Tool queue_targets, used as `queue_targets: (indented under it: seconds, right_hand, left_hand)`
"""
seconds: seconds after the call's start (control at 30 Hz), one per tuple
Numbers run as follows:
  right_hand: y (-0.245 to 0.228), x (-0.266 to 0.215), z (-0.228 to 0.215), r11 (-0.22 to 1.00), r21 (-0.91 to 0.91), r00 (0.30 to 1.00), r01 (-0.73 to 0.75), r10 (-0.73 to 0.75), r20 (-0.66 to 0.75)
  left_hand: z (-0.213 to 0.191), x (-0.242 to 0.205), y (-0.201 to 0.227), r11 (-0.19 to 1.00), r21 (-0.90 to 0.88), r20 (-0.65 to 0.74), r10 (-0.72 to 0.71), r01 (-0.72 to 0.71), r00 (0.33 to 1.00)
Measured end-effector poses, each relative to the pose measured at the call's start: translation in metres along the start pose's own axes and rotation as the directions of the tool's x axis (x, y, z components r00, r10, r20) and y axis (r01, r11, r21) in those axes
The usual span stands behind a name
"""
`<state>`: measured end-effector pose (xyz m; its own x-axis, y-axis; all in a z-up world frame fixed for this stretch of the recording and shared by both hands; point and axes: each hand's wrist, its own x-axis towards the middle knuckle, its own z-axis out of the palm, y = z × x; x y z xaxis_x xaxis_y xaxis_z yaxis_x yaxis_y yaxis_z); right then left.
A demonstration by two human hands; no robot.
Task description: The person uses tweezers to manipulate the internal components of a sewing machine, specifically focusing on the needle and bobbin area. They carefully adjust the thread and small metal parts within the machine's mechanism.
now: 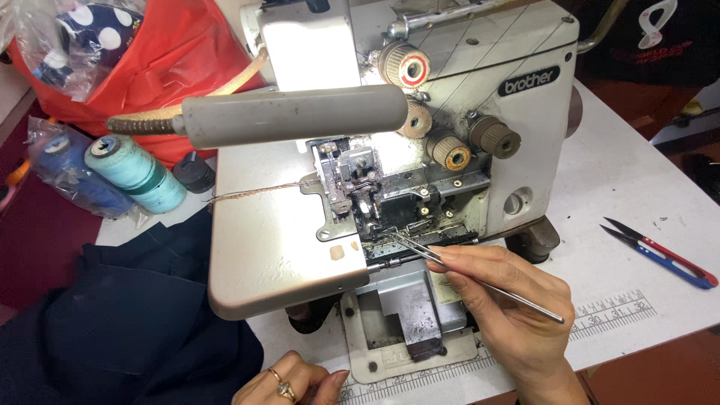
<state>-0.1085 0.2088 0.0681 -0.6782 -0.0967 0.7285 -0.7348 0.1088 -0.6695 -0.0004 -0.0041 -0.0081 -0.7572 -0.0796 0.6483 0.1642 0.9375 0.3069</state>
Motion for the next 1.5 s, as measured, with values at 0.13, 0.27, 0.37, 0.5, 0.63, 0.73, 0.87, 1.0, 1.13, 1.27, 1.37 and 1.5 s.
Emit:
queue_targets:
  seconds: [0.13, 0.27, 0.37, 0.5, 0.63, 0.73, 0.87, 1.0, 1.13, 1.27, 1.37, 1.5]
  right_hand:
    - [0.001, 0.001, 0.000, 0.999, -0.024, 1.000, 0.028, -0.028, 0.014]
    - [0.001, 0.001, 0.000, 1.000, -0.006, 1.000, 0.004, -0.004, 0.017]
    - [0.003, -0.001, -0.001, 1.000, -0.010, 1.000, -0.006, 0.006, 0.016]
    - [0.002, 0.000, 0.000, 1.000, -0.001, 1.000, 0.005, -0.005, 0.020]
    - [0.004, -0.001, 0.000, 1.000, -0.004, 1.000, 0.006, -0.006, 0.010]
    - [0.006, -0.001, 0.001, 1.000, -0.014, 1.000, 0.010, -0.010, 0.006]
    - [0.006, 0.000, 0.001, 1.000, -0.002, 1.000, 0.003, -0.003, 0.009]
    - [0.001, 0.001, 0.002, 0.999, 0.026, 0.998, -0.048, 0.048, -0.032]
    - [-0.001, 0.002, 0.003, 0.998, -0.024, 0.996, -0.051, 0.049, -0.079]
    - [-0.005, 0.006, 0.006, 0.999, -0.026, 0.999, -0.035, 0.034, -0.041]
    - [-0.007, 0.008, 0.007, 0.999, 0.001, 0.999, -0.042, 0.042, -0.026]
    - [-0.005, 0.007, 0.006, 0.998, -0.037, 0.999, -0.044, 0.044, -0.018]
  left_hand:
    - [0.002, 0.000, -0.003, 0.998, -0.003, -0.048, 0.060, -0.060, 0.997]
    - [-0.001, 0.002, 0.001, 0.999, -0.030, -0.004, 0.011, -0.012, 1.000]
    - [0.000, 0.001, 0.000, 0.999, -0.031, 0.001, 0.005, -0.005, 1.000]
    - [0.003, 0.001, -0.004, 0.997, -0.014, -0.046, 0.071, -0.072, 0.996]
    - [0.001, 0.000, -0.002, 1.000, -0.015, 0.015, 0.014, -0.013, 1.000]
    - [0.002, 0.000, -0.002, 0.999, -0.009, -0.017, 0.035, -0.035, 0.999]
    - [0.004, -0.001, -0.003, 1.000, -0.013, -0.025, 0.022, -0.022, 0.999]
    - [0.000, 0.000, -0.001, 1.000, -0.012, 0.018, 0.007, -0.007, 1.000]
    - [0.001, -0.001, -0.001, 1.000, 0.008, 0.031, -0.003, 0.003, 1.000]
    - [0.002, 0.000, -0.002, 1.000, -0.014, -0.005, 0.014, -0.014, 1.000]
    - [-0.001, 0.001, 0.001, 1.000, -0.022, 0.007, 0.001, -0.001, 1.000]
    - [-0.001, 0.003, 0.002, 1.000, -0.023, -0.011, 0.013, -0.013, 1.000]
